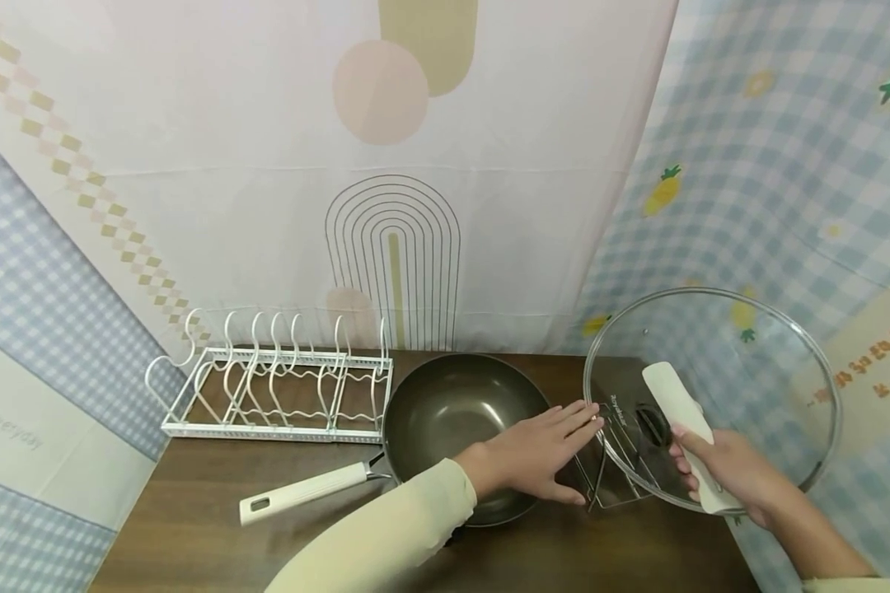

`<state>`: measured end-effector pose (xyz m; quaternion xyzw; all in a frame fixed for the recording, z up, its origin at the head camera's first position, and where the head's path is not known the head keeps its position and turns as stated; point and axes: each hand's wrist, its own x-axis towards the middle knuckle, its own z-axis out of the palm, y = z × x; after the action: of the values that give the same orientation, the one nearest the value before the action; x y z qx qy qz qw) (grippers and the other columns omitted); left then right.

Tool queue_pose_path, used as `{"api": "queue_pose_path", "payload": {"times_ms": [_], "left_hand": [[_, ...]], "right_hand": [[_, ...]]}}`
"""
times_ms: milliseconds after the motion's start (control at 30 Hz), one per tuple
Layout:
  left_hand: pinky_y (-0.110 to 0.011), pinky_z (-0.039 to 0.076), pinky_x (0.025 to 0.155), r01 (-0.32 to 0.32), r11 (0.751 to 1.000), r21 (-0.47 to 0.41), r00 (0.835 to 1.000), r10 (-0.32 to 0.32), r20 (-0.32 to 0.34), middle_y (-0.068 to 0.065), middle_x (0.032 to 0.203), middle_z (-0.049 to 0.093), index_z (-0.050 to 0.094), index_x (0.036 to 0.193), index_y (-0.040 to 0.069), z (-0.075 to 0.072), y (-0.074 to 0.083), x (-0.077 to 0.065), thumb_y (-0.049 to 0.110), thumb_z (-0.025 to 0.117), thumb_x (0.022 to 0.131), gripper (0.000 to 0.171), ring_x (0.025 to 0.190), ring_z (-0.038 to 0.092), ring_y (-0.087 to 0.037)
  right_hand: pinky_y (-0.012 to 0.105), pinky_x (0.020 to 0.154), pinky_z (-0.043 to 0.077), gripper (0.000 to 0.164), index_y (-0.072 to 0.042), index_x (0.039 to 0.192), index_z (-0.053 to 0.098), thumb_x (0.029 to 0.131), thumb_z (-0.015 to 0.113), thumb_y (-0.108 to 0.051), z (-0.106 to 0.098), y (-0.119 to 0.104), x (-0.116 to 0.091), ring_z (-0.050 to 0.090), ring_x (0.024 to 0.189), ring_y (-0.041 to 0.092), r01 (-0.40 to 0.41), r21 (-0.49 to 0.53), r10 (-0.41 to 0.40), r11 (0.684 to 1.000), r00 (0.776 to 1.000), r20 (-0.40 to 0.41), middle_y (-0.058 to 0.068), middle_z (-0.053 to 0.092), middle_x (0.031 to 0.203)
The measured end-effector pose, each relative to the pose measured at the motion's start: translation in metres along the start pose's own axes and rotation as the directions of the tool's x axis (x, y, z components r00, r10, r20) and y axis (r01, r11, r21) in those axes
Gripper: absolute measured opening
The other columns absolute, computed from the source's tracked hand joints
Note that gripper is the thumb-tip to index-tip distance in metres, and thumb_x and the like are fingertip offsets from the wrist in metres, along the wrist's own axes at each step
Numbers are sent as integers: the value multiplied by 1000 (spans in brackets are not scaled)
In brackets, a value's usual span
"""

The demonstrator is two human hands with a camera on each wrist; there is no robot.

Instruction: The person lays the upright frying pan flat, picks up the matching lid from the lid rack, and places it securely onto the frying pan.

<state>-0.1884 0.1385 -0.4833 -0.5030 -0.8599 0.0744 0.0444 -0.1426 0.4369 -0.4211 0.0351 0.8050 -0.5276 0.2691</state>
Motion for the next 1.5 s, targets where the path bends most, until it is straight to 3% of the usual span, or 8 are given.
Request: {"api": "queue_pose_path", "payload": {"times_ms": [233, 500, 767, 1067, 1500], "left_hand": [[-29, 12, 130, -29, 999, -29, 999, 28, -14, -5, 175, -2, -3, 166, 13, -8, -1, -9, 82, 36, 93, 108, 162, -2, -18], [-29, 14, 129, -16, 999, -45, 999, 14, -45, -8, 175, 5, 0, 166, 11, -15, -4, -19, 82, 38, 94, 108, 162, 6, -19], [-31, 15, 130, -45, 999, -26, 997, 44, -59, -11, 175, 4, 1, 166, 9, -22, -8, -30, 80, 40, 95, 108, 162, 7, -22], [-31, 11, 130, -22, 1000, 3, 995, 22, -99, -11, 174, 7, 2, 165, 8, -26, -14, -43, 80, 38, 95, 107, 162, 7, -24], [-34, 17, 130, -6, 999, -51, 996, 2, -85, -9, 174, 10, 7, 166, 11, -26, -19, -65, 79, 36, 96, 102, 162, 10, -24]], "right_hand": [[35, 64, 60, 42, -12, 101, 60, 113, 34, -42, -6, -9, -2, 63, 68, 12, -10, -12, 11, 1000, 1000, 18, -3, 63, 81], [36, 62, 59, 46, -8, 99, 60, 113, 32, -42, -14, -21, -3, 62, 67, 12, 25, -10, -25, 1000, 998, 63, -4, 61, 80], [37, 62, 60, 47, -9, 97, 61, 113, 33, -42, -13, -28, -5, 63, 67, 12, 30, -18, -29, 999, 999, 41, -4, 62, 78], [37, 60, 60, 45, -10, 95, 61, 114, 33, -40, -15, -38, -8, 63, 65, 13, 75, -43, -74, 996, 997, 11, -4, 62, 76], [39, 62, 60, 46, -10, 96, 60, 113, 33, -42, -10, -51, -11, 62, 66, 15, 55, -49, -54, 997, 998, 24, -3, 61, 77]]}}
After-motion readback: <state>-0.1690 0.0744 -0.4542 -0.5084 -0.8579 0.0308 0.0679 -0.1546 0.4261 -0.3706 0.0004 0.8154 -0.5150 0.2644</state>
